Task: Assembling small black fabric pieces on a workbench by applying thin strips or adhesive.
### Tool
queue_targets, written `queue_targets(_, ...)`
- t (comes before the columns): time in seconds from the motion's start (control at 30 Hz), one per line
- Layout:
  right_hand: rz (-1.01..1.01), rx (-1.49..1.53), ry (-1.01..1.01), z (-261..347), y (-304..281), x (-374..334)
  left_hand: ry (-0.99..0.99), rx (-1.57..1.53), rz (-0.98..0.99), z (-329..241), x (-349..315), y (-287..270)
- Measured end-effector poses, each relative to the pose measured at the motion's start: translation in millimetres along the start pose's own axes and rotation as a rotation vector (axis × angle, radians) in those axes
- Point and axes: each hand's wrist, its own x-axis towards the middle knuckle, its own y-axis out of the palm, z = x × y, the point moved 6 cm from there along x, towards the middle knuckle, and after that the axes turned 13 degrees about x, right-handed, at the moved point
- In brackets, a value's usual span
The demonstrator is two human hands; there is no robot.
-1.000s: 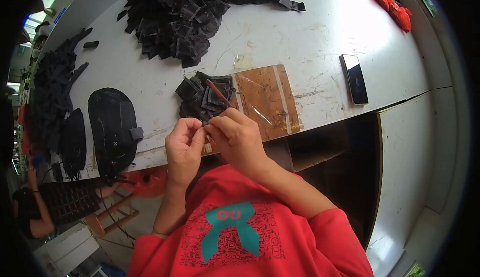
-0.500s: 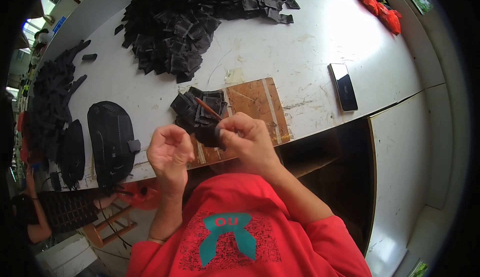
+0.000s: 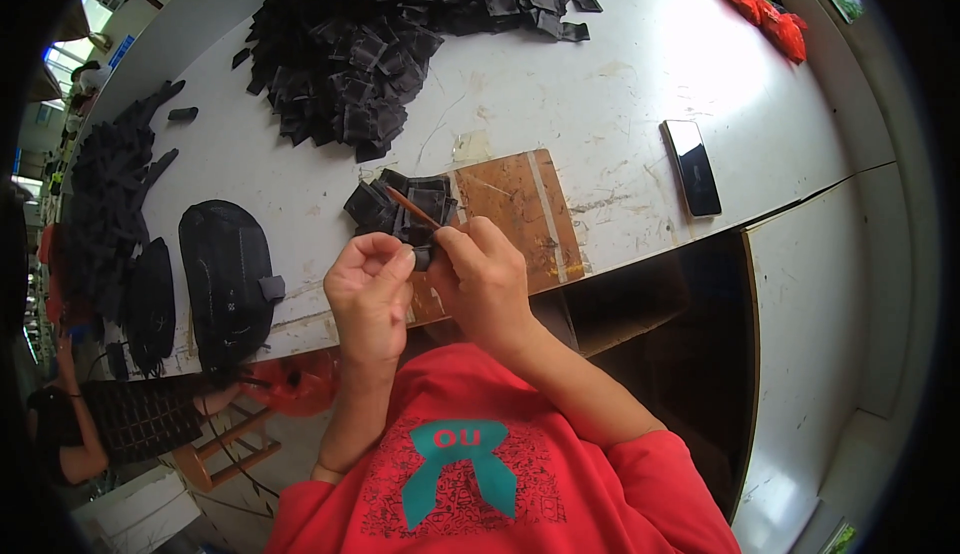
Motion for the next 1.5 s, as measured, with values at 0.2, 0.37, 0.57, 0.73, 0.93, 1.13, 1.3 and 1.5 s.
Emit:
queue_targets(0.2, 0.235, 1.17, 1.01, -24, 12, -14, -0.121, -0.216, 0.337, 4, -2, 1)
queue_targets(0.37, 0.193, 1.621, 1.221, -2, 20, -11, 0.336, 0.292, -0.033, -27, -19, 11)
queue_targets(0.57, 0.475, 0.903, 0.657, 26, -9, 58, -0.281, -1.019, 0.834, -63, -7, 38)
queue_targets(0.73, 0.574, 1.052, 0.778, -4, 15, 55, -0.261, -0.56, 0.5, -22, 21, 21)
queue_targets(0.93, 0.382, 0.553, 0.478, -17, 0, 58, 0.498, 0.266, 0.096, -65, 20, 15)
queue_targets(1.13, 0.193, 0.422, -0.032, 33, -26, 59, 0.709, 0.391, 0.16, -81, 11, 23)
queue_targets(1.3, 0.16, 0.361, -0.053, 43, -21, 60, 0.502, -0.165, 0.183, -66, 16, 10)
queue_targets(1.5, 0.118, 0.203, -0.174, 40, -19, 57, 0.404, -0.326, 0.202, -52, 17, 0)
